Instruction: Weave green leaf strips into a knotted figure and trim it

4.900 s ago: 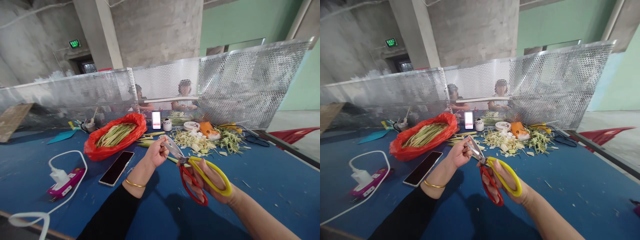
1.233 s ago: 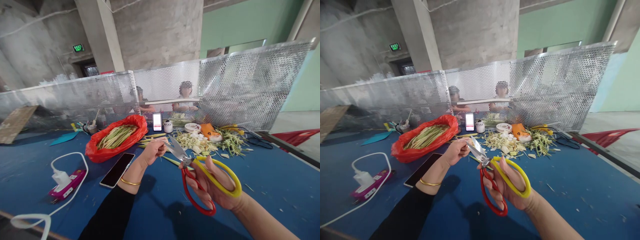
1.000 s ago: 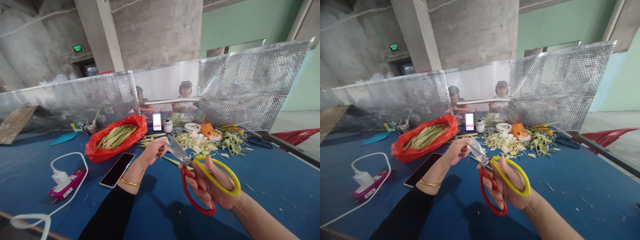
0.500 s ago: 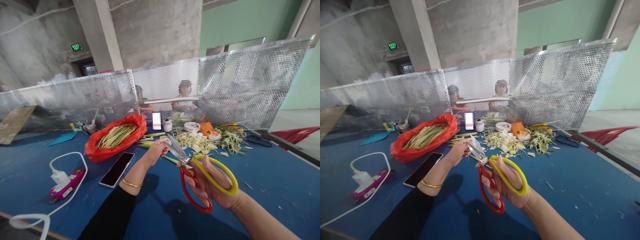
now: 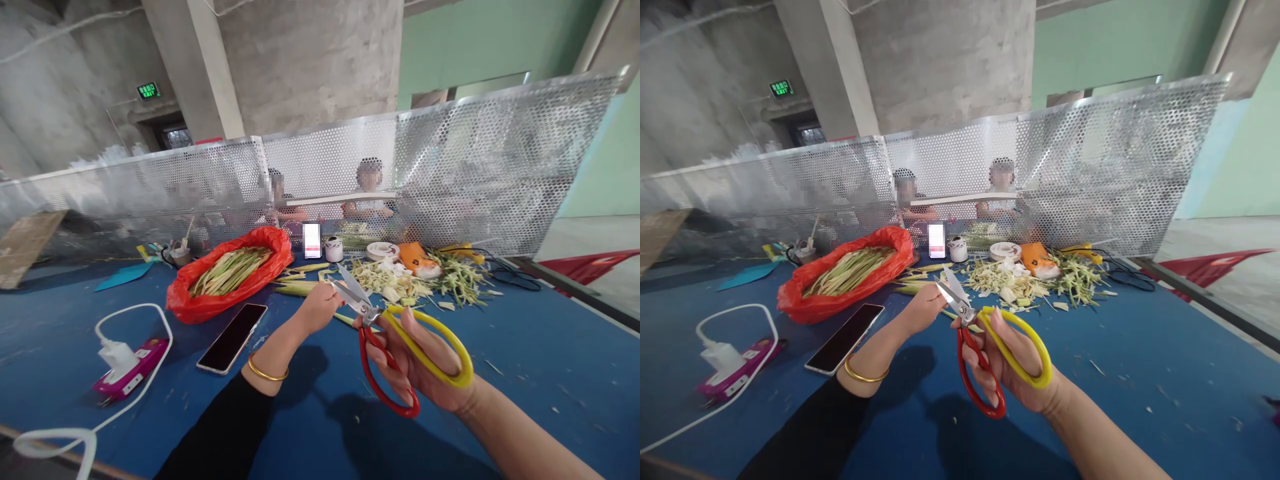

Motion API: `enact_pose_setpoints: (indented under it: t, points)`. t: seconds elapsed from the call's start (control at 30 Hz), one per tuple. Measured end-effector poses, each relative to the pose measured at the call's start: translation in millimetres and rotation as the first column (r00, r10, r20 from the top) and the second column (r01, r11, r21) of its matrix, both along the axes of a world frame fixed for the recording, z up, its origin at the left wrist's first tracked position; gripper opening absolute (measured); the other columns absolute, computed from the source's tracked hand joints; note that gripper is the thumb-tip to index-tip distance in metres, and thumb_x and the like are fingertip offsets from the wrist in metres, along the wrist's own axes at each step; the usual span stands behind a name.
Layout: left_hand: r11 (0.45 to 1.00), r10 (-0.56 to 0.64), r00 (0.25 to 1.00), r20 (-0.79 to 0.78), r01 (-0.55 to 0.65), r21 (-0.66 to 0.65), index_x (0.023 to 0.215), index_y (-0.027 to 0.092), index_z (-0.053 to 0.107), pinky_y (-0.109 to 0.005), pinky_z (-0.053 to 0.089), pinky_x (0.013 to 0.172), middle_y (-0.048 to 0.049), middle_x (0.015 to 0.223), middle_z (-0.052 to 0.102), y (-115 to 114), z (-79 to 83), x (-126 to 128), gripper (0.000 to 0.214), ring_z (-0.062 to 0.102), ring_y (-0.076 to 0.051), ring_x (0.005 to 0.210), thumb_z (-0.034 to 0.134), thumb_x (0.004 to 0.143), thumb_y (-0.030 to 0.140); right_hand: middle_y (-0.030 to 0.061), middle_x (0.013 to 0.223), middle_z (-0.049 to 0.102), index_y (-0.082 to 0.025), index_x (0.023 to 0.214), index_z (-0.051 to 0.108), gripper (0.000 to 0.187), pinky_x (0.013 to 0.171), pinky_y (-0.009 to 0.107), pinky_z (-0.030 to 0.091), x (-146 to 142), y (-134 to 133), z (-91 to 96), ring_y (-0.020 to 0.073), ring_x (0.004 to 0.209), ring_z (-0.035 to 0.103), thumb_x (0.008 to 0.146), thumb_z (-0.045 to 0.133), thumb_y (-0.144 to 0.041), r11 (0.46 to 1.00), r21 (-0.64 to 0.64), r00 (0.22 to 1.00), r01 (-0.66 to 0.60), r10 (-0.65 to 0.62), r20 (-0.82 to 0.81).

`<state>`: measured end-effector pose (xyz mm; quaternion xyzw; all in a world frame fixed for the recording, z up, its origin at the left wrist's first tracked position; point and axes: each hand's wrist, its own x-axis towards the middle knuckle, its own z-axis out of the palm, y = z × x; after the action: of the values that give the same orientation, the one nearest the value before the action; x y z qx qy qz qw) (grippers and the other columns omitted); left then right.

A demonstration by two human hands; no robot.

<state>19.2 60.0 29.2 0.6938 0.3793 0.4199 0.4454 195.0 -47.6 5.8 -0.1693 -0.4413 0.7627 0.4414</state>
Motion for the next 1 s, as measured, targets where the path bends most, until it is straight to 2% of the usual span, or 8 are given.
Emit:
enact_pose_setpoints:
  t: [0.37,0.53,0.6,0.63,0.73,0.8,0.9,1.0]
  points:
    - [0.950,-0.072,0.884,-0.462,0.202,0.238,0.059,0.020,0.043,-0.027,0.032,0.064,0.0039,0.058,0.043,-2,2.6,0,0.028,0.042,-0.014,0.061,0.042,0.086,0.030,-0.0050,0.066,0.045,-0.021,0.108,0.058,0.037,0.030,0.012,0.032,-3,-1,-1.4,0.0011,0.037,0.025,0.088,0.056,-0.053,0.978,0.009,0.972,0.209,-0.208,0.107]
    - [0.963,-0.013,0.848,-0.530,0.154,0.222,0.062,0.020,0.043,-0.025,0.034,0.061,0.0040,0.060,0.045,5,-0.4,-5,0.029,0.043,-0.013,0.061,0.036,0.087,0.034,-0.0065,0.063,0.045,-0.024,0.113,0.054,0.044,0.030,0.017,0.029,12,0,11.0,0.0031,0.034,0.028,0.085,0.056,-0.058,0.869,0.296,0.850,0.397,-0.470,0.240]
    - [0.975,0.040,0.828,-0.560,0.090,0.204,0.062,0.020,0.046,-0.025,0.035,0.058,0.0038,0.059,0.046,11,2.0,-15,0.027,0.044,-0.013,0.059,0.036,0.084,0.032,-0.0054,0.063,0.048,-0.024,0.116,0.053,0.048,0.031,0.020,0.030,29,4,16.6,0.0062,0.034,0.033,0.084,0.053,-0.060,0.811,0.421,0.688,0.406,-0.574,0.444]
    - [0.979,0.076,0.814,-0.576,0.049,0.198,0.063,0.020,0.049,-0.025,0.035,0.056,0.0037,0.059,0.047,15,4.4,-22,0.027,0.044,-0.013,0.057,0.035,0.083,0.032,-0.0048,0.062,0.050,-0.024,0.114,0.054,0.049,0.033,0.021,0.031,40,6,18.0,0.0078,0.034,0.036,0.083,0.054,-0.061,0.790,0.471,0.544,0.392,-0.612,0.573]
    - [0.970,0.216,0.746,-0.630,-0.089,0.228,0.067,0.018,0.057,-0.026,0.036,0.057,0.0013,0.061,0.054,28,14.3,-50,0.028,0.050,-0.015,0.061,0.038,0.082,0.031,0.0042,0.070,0.065,-0.023,0.106,0.062,0.043,0.052,0.029,0.043,72,14,14.3,0.0224,0.061,0.061,0.076,0.062,-0.053,0.706,0.688,-0.139,0.171,-0.674,0.726]
    - [0.954,0.293,0.677,-0.675,-0.166,0.248,0.069,0.018,0.061,-0.027,0.039,0.061,-0.0009,0.067,0.060,38,19.4,-72,0.027,0.055,-0.017,0.070,0.040,0.083,0.029,0.0110,0.082,0.072,-0.021,0.100,0.067,0.034,0.057,0.035,0.043,91,19,6.2,0.0328,0.078,0.066,0.078,0.058,-0.046,0.778,0.628,-0.473,0.011,-0.549,0.689]
    - [0.938,0.339,0.551,-0.762,-0.257,0.232,0.075,0.017,0.065,-0.030,0.046,0.071,-0.0044,0.079,0.066,51,18.6,-100,0.028,0.062,-0.020,0.082,0.045,0.089,0.029,0.0135,0.102,0.073,-0.021,0.099,0.069,0.030,0.065,0.037,0.045,108,24,-6.9,0.0357,0.096,0.066,0.080,0.055,-0.038,0.856,0.517,-0.607,-0.030,-0.427,0.671]
    - [0.947,0.276,0.458,-0.845,-0.281,0.157,0.112,0.016,0.061,-0.040,0.052,0.083,-0.0082,0.115,0.062,60,9.8,-117,0.029,0.061,-0.022,0.098,0.055,0.091,0.034,0.0143,0.105,0.073,-0.020,0.101,0.070,0.029,0.066,0.038,0.047,116,26,-15.1,0.0353,0.098,0.067,0.080,0.054,-0.032,0.872,0.490,-0.631,-0.008,-0.384,0.674]
